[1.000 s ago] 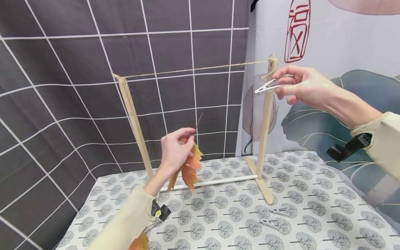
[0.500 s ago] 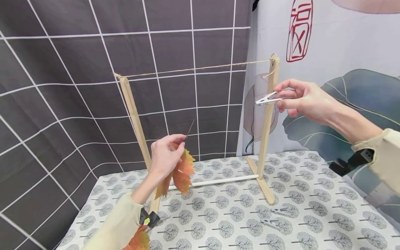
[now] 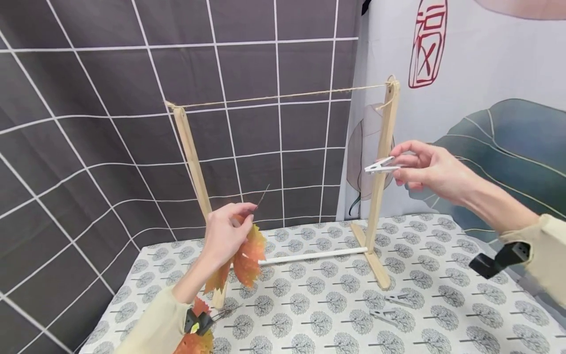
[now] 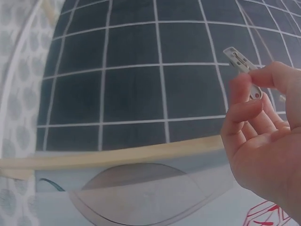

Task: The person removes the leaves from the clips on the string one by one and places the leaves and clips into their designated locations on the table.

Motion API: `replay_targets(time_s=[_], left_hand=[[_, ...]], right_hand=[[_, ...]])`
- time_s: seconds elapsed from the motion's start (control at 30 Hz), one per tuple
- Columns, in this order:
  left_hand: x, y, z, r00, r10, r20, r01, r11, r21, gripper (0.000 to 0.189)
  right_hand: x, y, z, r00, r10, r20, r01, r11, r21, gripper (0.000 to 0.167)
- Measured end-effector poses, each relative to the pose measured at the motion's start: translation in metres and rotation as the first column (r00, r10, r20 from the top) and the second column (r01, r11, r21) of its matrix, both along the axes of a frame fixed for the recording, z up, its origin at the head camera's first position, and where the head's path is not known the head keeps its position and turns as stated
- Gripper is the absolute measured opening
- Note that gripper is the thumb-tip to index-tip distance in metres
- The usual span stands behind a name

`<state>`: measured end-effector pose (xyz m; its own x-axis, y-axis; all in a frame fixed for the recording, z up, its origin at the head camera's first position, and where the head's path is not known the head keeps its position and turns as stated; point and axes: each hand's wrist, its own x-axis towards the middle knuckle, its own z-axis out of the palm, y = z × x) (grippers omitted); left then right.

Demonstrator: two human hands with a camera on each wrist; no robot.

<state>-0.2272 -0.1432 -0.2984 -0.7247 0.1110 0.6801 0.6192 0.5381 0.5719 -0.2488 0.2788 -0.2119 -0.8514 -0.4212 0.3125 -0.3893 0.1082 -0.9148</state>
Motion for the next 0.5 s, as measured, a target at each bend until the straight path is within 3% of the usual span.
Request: replay_targets(time_s=[0.5], left_hand=[[0.017, -0.036, -0.024, 0.989, 0.114, -0.093, -0.127, 0.981, -0.146, 0.028]], right_hand=[[0.02, -0.007, -0.058, 0.999, 0.04, 0.004, -0.04, 0.999, 0.002, 0.033]])
